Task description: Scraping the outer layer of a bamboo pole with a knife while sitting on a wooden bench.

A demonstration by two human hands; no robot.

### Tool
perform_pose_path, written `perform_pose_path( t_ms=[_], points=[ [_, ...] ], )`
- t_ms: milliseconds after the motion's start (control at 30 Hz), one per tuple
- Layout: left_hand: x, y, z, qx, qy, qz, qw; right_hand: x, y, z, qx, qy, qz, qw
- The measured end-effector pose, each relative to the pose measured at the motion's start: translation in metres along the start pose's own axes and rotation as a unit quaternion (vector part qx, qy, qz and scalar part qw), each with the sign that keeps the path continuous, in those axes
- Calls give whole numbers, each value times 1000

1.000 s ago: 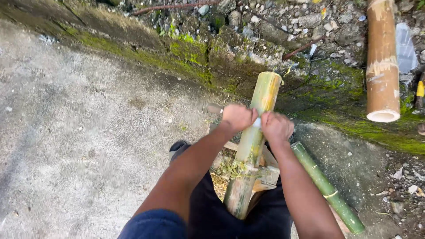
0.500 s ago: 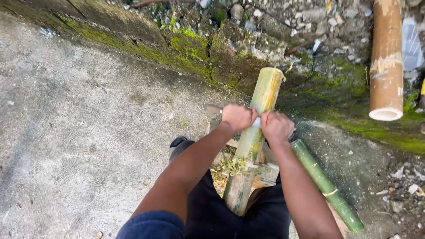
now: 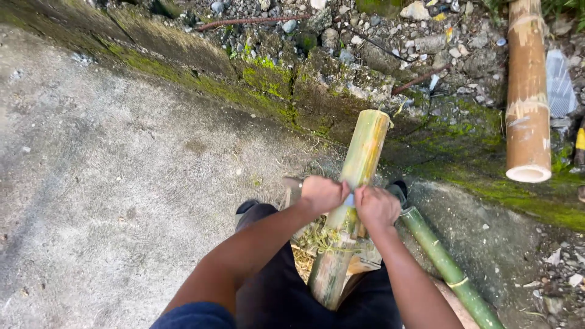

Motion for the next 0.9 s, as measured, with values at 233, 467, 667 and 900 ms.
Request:
perform_pose_path(
  t_ms=[233,467,667,900],
  points=[
    [7,27,8,44,-30,-170,984,-4,27,-4,-11,21,-36,999],
    [-9,26,9,-22,-26,-230,973,-5,18,-5,-21,-3,-32,999],
    [-9,0,3,5,-25,-200,979,8,7,6,-8,-29,-11,999],
    [6,20,9,42,-37,-137,989,-5,18,3,4,-36,-22,999]
  ],
)
Point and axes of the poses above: each hand's wrist, its own y-axis towards the middle knuckle, its own x-axis out of the back of the hand, z = x × y, the point moved 2 cm from there along y, towards the middle knuckle, and after that the axes turned 8 degrees about -y, right-handed, at the moved point
